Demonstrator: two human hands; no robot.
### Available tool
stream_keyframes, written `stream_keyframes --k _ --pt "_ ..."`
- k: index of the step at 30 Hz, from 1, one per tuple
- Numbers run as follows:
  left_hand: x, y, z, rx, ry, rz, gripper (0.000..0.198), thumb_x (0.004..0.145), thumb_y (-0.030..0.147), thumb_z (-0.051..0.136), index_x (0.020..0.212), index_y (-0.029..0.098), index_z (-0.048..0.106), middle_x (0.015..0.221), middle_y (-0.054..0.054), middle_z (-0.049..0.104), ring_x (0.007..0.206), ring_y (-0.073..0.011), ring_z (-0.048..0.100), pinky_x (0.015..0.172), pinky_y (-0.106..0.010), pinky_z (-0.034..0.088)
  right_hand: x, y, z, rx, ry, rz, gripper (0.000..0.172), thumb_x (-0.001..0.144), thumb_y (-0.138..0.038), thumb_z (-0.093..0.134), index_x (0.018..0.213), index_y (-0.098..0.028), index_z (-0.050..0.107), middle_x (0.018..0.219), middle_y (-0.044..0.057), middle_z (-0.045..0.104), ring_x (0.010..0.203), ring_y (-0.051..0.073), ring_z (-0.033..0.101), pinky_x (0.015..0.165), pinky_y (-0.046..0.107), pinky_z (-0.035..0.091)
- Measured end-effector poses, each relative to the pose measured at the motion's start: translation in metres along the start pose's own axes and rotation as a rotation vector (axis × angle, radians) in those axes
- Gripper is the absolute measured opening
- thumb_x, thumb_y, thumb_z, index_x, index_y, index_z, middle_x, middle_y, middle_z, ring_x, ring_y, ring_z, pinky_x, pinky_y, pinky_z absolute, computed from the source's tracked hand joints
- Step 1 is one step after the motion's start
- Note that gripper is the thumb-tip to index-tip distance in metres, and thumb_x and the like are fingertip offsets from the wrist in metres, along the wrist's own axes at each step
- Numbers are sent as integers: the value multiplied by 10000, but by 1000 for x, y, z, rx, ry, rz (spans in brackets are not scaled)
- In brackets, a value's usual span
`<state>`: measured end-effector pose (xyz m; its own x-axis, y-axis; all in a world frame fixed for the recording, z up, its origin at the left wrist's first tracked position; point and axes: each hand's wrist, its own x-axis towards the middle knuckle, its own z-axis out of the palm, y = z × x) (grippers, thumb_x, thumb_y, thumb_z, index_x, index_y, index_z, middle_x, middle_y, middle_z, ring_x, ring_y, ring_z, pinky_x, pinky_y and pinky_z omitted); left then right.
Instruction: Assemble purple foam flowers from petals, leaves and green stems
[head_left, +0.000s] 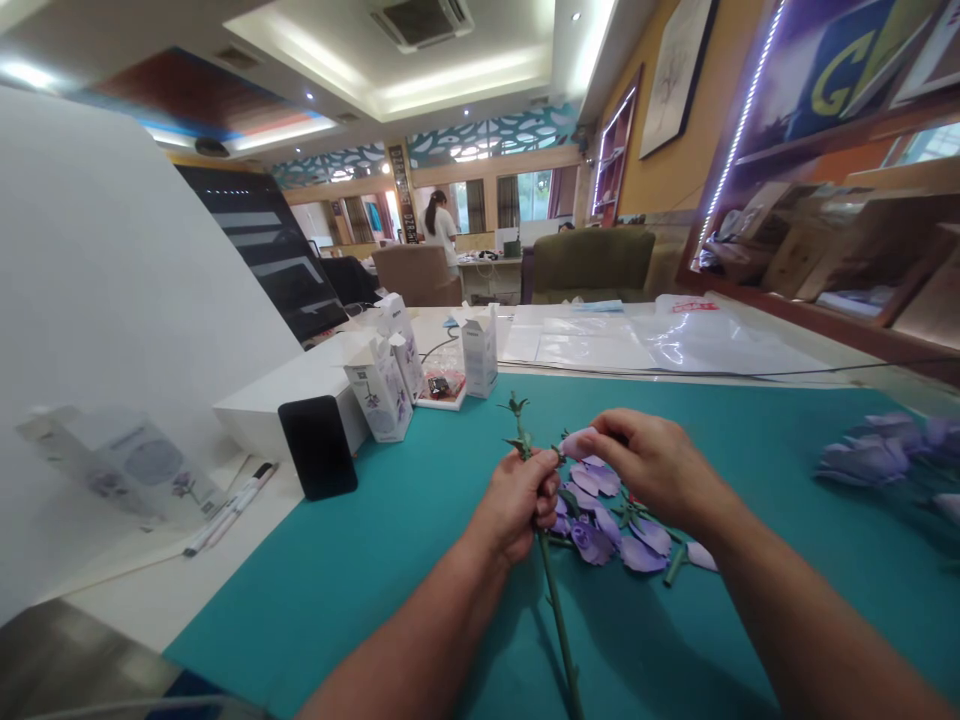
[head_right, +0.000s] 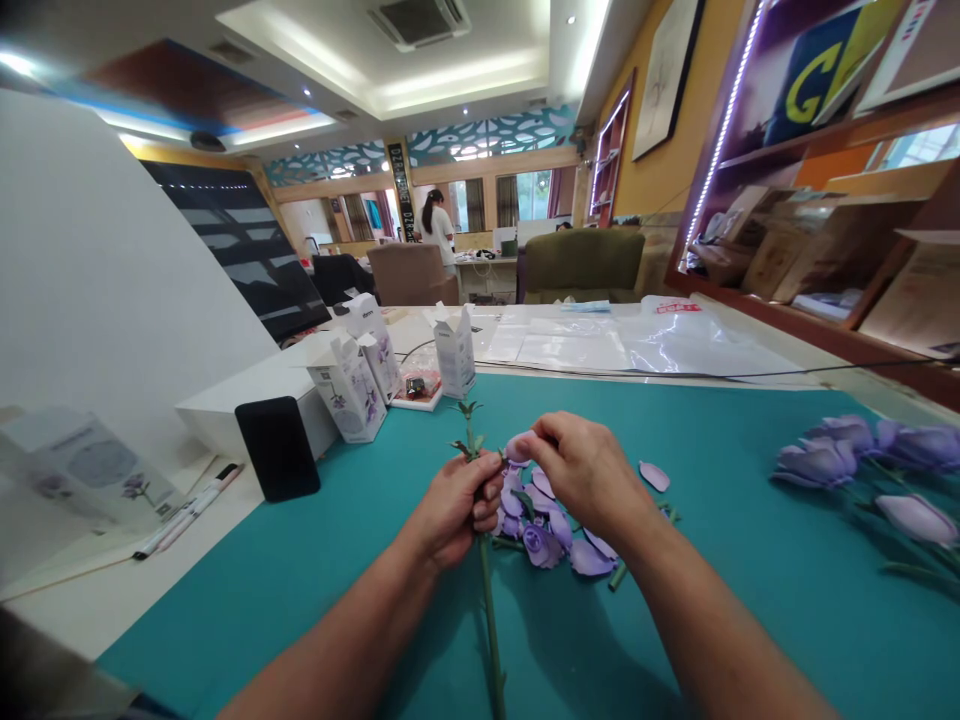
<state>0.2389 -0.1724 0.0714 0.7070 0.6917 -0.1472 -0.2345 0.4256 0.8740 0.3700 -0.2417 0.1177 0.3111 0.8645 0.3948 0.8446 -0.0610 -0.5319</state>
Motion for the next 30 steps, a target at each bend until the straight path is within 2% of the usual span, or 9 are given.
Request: stream_keyframes --k 8,14,20,24,26,28,30 --pt "2 0 -2 -14 -23 -6 310 676 342 680 655 178 418 485 92 400 335 -2 250 360 -166 139 0 3 2 82 -16 48 315 778 -427 499 586 -203 610 528 -7 557 529 132 472 507 250 326" --pt "3 1 -5 -44 -67 -32 301 687 319 681 665 172 419 506 93 400 342 0 252 359 -158 143 2 6 4 207 -57 166 314 725 -471 554 588 -191 593 492 -38 479 495 113 415 472 241 296" --pt "6 4 -8 -107 -119 -102 280 713 296 676 671 159 436 505 94 382 347 0 247 355 -142 145 5 13 3 267 48 163 349 697 -513 601 588 -182 584 519 -29 498 499 108 406 478 240 307" --pt "9 10 -13 -200 -128 -161 200 767 242 625 693 141 469 501 94 371 343 1 236 345 -131 153 12 33 5 217 69 174 386 805 -512 483 665 -179 620 556 -2 550 523 127 465 503 247 339" --pt "10 13 -15 -255 -134 -192 172 797 218 589 696 135 477 502 90 371 343 0 240 342 -125 158 16 46 11 18 -30 165 323 826 -426 481 702 -180 650 628 26 622 594 148 529 546 250 354" --pt "11 15 -18 -300 -135 -212 163 814 206 569 698 134 481 505 87 372 345 -3 250 341 -121 168 18 59 21 -185 -224 118 208 811 -306 508 768 -193 677 735 38 679 681 159 580 586 243 364" --pt "11 16 -20 -332 -133 -221 157 819 204 570 706 133 487 509 85 370 349 -5 261 343 -119 180 17 68 31 -259 -320 93 152 765 -217 540 790 -205 689 768 38 693 705 164 597 592 240 359"
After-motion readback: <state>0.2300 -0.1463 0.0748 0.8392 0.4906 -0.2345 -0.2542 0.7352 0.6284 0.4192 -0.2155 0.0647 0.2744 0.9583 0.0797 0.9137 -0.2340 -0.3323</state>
